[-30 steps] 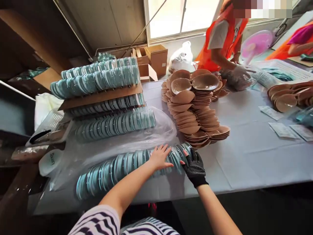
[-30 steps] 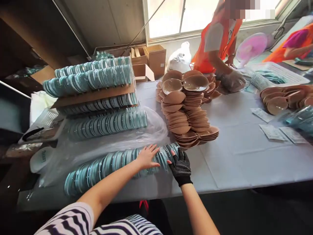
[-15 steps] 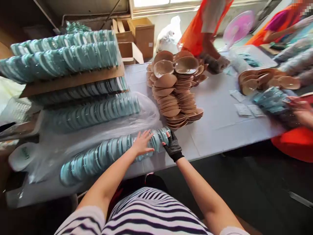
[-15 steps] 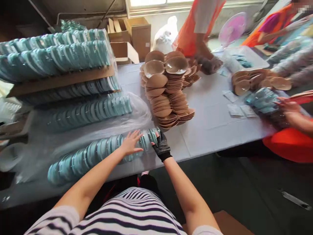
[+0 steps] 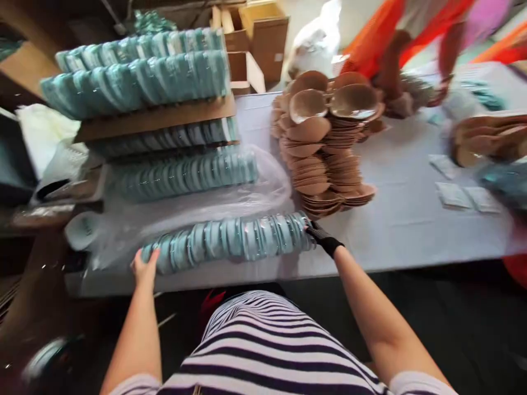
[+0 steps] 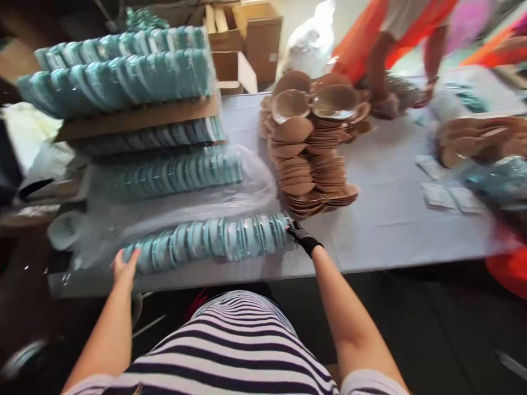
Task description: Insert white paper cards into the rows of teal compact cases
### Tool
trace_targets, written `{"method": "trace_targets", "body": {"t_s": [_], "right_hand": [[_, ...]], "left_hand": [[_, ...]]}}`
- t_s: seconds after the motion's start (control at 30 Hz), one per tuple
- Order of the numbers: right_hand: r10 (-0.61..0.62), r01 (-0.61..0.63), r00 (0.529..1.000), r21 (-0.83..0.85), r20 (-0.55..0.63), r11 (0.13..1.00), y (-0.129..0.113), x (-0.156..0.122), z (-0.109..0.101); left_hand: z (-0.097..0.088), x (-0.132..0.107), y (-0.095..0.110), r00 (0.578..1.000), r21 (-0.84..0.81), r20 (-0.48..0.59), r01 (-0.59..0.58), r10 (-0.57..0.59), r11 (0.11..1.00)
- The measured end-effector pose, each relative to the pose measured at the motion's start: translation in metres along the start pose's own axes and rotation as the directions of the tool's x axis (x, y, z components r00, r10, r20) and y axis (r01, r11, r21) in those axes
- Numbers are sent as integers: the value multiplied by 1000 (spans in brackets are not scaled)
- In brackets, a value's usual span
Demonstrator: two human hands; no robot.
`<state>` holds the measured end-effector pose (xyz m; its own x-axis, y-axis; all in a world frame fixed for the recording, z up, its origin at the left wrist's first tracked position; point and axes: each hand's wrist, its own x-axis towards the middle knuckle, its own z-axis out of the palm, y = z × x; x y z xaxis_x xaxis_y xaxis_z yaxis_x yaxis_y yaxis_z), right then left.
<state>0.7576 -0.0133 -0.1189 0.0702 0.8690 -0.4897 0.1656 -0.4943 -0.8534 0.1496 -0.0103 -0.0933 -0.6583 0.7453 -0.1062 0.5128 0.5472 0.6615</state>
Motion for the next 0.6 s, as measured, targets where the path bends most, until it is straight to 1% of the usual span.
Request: {"method": "trace_targets", "body": {"t_s": [0.03, 0.1, 0.17, 0.2, 0.27, 0.3, 0.37, 0.4, 0.43, 0.47, 0.5, 0.53, 0.57, 0.6], "right_hand": [[3, -3, 1000, -5, 27, 1000, 2, 5, -2], [-7, 9, 998, -20, 68, 1000, 5, 11, -5], [-19, 24, 996, -51, 85, 998, 7, 13, -6], [-23, 28, 997, -80, 72, 996, 7, 13, -6], [-35, 34, 999, -160, -8, 987, 7, 14, -4], [-49, 36, 997, -200, -62, 979, 6, 14, -2], [-76, 38, 986, -247, -147, 968, 5, 14, 2], [-78, 33, 982, -251, -170, 968, 4, 14, 3], [-72, 25, 981, -248, -182, 968, 5, 14, 4], [-60, 12, 980, -243, -189, 970, 5, 13, 4], [-41, -8, 980, -239, -196, 971, 7, 12, 3], [-18, -31, 979, -236, -205, 971, 9, 11, 2], [3, -53, 977, -231, -212, 972, 11, 9, 1], [19, -69, 976, -224, -219, 972, 13, 7, 0]], "left_hand": [[3, 7, -3, 996, -28, -25, 83, -84, 996], [6, 23, -10, 985, -85, 9, 174, -174, 981], [4, 33, -18, 971, -146, 112, 224, -209, 963], [2, 37, -21, 962, -171, 170, 243, -214, 955], [-3, 42, -24, 941, -210, 266, 267, -208, 941], [-5, 44, -24, 935, -219, 293, 268, -199, 938], [-8, 46, -21, 935, -227, 305, 255, -180, 940], [-8, 46, -17, 950, -219, 267, 226, -165, 949], [-7, 43, -10, 974, -194, 188, 159, -123, 968], [-4, 37, -1, 995, -148, 95, 49, -35, 988], [2, 27, 11, 994, -83, 23, -103, 106, 991], [10, 14, 26, 957, 3, -14, -289, 289, 957], [21, -3, 43, 875, 57, 49, -483, 481, 874], [35, -23, 62, 755, 56, 181, -648, 631, 760]]}}
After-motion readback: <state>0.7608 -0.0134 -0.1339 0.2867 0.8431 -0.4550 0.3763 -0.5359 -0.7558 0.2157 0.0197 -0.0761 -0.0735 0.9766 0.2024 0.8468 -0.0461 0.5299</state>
